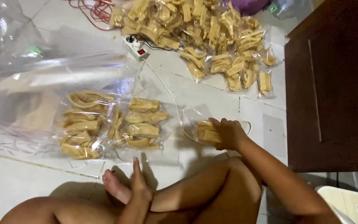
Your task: Packing yellow stick-shaped snacks into clear plastic bags while sitting on the floor.
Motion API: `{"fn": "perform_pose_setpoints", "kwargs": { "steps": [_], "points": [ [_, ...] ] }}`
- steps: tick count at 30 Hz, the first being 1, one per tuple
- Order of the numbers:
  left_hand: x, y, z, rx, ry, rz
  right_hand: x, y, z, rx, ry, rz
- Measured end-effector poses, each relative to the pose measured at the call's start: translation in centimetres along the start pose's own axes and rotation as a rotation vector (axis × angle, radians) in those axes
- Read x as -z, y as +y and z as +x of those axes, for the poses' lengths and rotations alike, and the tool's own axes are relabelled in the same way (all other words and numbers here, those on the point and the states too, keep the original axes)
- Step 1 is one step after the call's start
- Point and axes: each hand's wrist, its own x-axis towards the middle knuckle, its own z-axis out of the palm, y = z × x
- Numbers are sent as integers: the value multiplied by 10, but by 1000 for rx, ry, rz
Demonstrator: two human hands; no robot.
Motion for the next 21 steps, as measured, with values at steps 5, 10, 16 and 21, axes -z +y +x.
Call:
{"fn": "perform_pose_setpoints", "kwargs": {
  "steps": [5, 10, 16, 21],
  "points": [
    [-41, 24, 79, -298, 58, -56, -12, -33, 25, 280, -100, 195],
    [-46, 63, 104, -359, 82, 138, 71, -91, 22, 370, -365, 577],
    [-10, 8, 133, -489, 249, 610, 23, -95, 61, 302, -223, 528],
    [-26, -41, 98, -424, -103, -52, -4, -89, 69, 533, -182, 844]
  ]
}}
